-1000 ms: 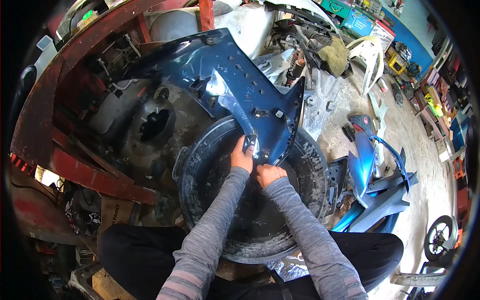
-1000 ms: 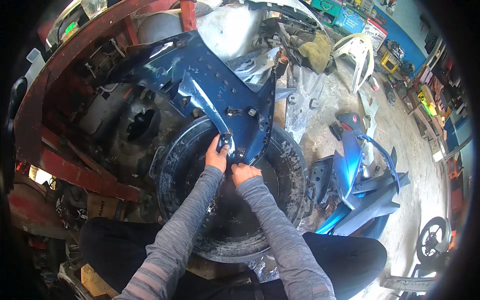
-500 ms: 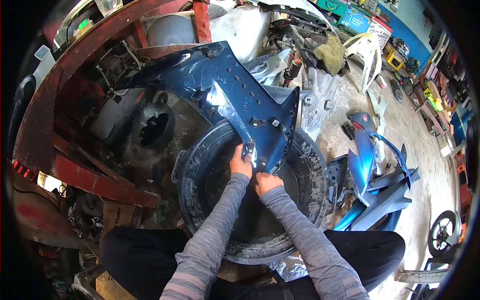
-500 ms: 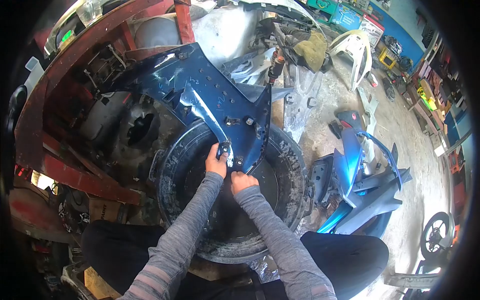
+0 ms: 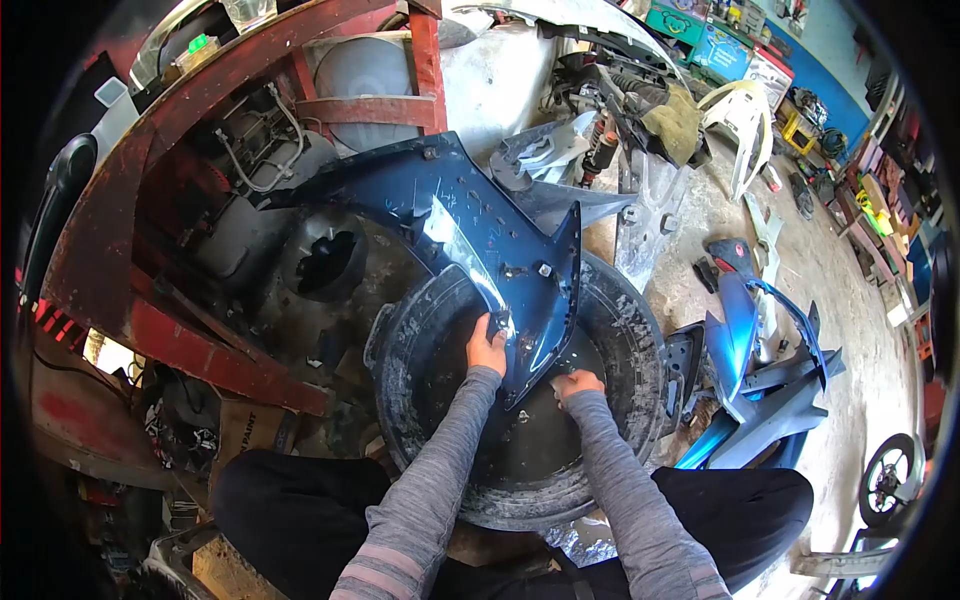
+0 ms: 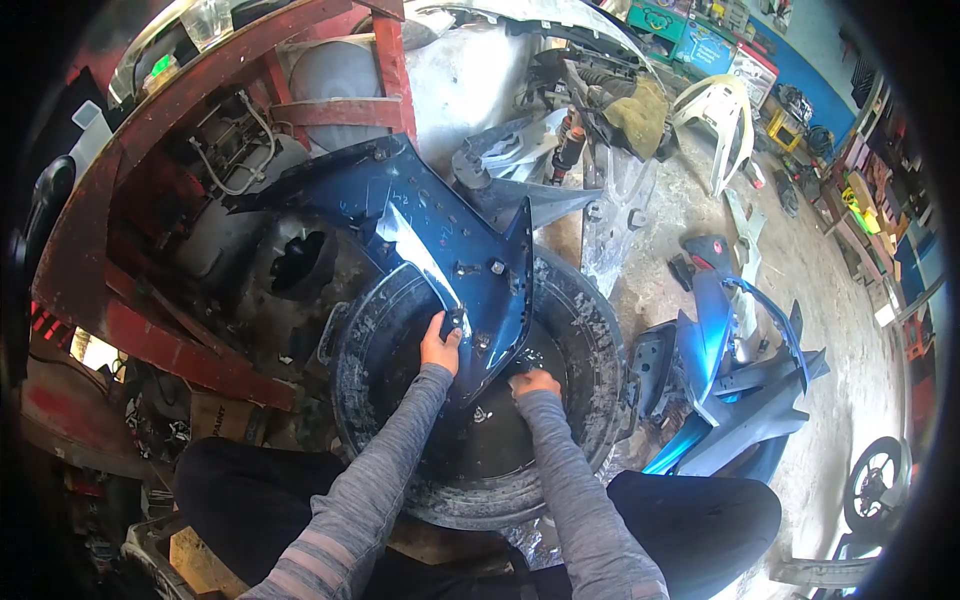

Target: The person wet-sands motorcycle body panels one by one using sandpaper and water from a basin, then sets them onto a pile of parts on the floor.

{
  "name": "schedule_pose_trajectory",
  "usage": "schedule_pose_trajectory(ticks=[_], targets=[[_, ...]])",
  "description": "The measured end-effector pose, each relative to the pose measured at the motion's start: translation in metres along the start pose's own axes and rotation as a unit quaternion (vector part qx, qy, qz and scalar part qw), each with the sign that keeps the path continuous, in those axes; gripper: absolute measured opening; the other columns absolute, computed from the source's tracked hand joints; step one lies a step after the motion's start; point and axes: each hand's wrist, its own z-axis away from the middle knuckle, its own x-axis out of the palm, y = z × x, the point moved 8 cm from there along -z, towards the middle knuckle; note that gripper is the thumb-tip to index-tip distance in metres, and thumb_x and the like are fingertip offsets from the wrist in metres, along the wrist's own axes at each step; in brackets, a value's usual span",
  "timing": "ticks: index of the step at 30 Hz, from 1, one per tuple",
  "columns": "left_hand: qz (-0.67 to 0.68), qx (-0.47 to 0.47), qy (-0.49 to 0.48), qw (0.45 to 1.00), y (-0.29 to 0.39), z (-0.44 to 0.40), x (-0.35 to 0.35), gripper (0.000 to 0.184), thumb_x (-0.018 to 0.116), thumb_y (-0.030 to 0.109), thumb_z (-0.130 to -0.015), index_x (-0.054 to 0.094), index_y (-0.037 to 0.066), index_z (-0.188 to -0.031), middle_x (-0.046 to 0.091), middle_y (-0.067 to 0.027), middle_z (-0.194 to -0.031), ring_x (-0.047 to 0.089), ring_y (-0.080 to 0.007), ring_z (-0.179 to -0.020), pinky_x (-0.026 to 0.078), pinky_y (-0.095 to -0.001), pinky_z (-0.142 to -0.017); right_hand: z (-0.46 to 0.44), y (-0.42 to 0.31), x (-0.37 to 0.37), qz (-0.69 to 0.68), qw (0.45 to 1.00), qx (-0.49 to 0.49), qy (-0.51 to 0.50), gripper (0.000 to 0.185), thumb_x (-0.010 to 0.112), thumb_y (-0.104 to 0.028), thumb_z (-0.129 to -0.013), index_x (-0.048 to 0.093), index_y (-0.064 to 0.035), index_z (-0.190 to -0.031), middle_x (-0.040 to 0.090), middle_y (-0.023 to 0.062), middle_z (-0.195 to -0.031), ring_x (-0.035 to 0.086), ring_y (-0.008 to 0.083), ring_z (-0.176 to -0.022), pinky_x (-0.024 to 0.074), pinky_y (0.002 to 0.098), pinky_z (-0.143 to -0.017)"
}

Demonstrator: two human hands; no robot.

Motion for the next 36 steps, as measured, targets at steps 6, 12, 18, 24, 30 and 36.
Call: schedule_pose_trajectory(ticks=[6, 12, 18, 24, 30, 36], targets=[[-0.023, -0.029, -0.026, 0.999, -0.009, 0.015, 0.0, 0.045, 0.061, 0.006, -0.081, 0.047, 0.01, -0.124, 0.06, -0.0235, -0.108, 0.059, -0.0351, -0.102, 0.045, -0.039, -0.088, -0.027, 0.057, 0.026, 0.1, 0.993, 0.025, -0.059, 0.036, 0.063, -0.03, -0.073, 0.067, -0.0088, -0.102, 0.063, 0.0171, -0.107, 0.06, 0.0316, -0.102, 0.0463, 0.0371, -0.091], [-0.033, -0.055, -0.061, 0.996, -0.03, 0.023, 0.015, 0.046, 0.061, 0.008, -0.081, 0.047, 0.007, -0.124, 0.059, -0.0237, -0.11, 0.057, -0.0377, -0.104, 0.044, -0.0405, -0.089, 0.0, -0.062, 0.01, -0.341, 0.918, -0.074, -0.19, 0.036, 0.053, 0.008, -0.076, 0.054, 0.0065, -0.112, 0.065, 0.0138, -0.096, 0.065, 0.0195, -0.08, 0.0526, 0.0306, -0.072], [-0.114, -0.015, -0.092, 0.989, 0.006, 0.03, 0.007, 0.048, 0.062, 0.013, -0.081, 0.047, 0.005, -0.126, 0.055, -0.0227, -0.119, 0.054, -0.0366, -0.11, 0.042, -0.0389, -0.095, 0.013, -0.135, -0.076, -0.139, 0.956, -0.256, 0.035, 0.019, 0.063, -0.004, -0.073, 0.064, 0.0009, -0.091, 0.068, 0.0116, -0.082, 0.065, 0.0149, -0.074, 0.0509, 0.0279, -0.069], [-0.076, 0.016, -0.135, 0.988, 0.028, 0.043, 0.013, 0.045, 0.061, 0.011, -0.082, 0.048, 0.008, -0.125, 0.056, -0.0237, -0.117, 0.053, -0.039, -0.109, 0.042, -0.0403, -0.094, 0.018, -0.198, -0.162, 0.053, 0.903, -0.394, 0.161, 0.015, 0.066, -0.015, -0.069, 0.069, -0.009, -0.082, 0.046, 0.0239, -0.126, 0.046, 0.0382, -0.114, 0.0366, 0.041, -0.098], [-0.094, 0.108, -0.13, 0.981, 0.057, 0.055, 0.02, 0.046, 0.06, 0.011, -0.082, 0.046, 0.009, -0.126, 0.054, -0.0217, -0.121, 0.051, -0.0389, -0.111, 0.041, -0.041, -0.095, -0.023, -0.181, -0.16, -0.02, 0.972, -0.234, 0.0, 0.026, 0.07, -0.018, -0.065, 0.071, -0.0109, -0.09, 0.065, 0.0159, -0.095, 0.063, 0.0256, -0.089, 0.048, 0.0344, -0.082], [0.005, 0.089, -0.222, 0.971, 0.073, 0.044, 0.015, 0.056, 0.062, 0.008, -0.083, 0.038, 0.01, -0.133, 0.054, -0.0158, -0.124, 0.057, -0.0267, -0.108, 0.045, -0.0345, -0.092, -0.015, -0.197, -0.153, -0.015, 0.944, -0.312, 0.105, 0.022, 0.069, -0.019, -0.063, 0.072, -0.01, -0.082, 0.066, 0.01, -0.083, 0.064, 0.0263, -0.078, 0.0498, 0.0347, -0.075]])
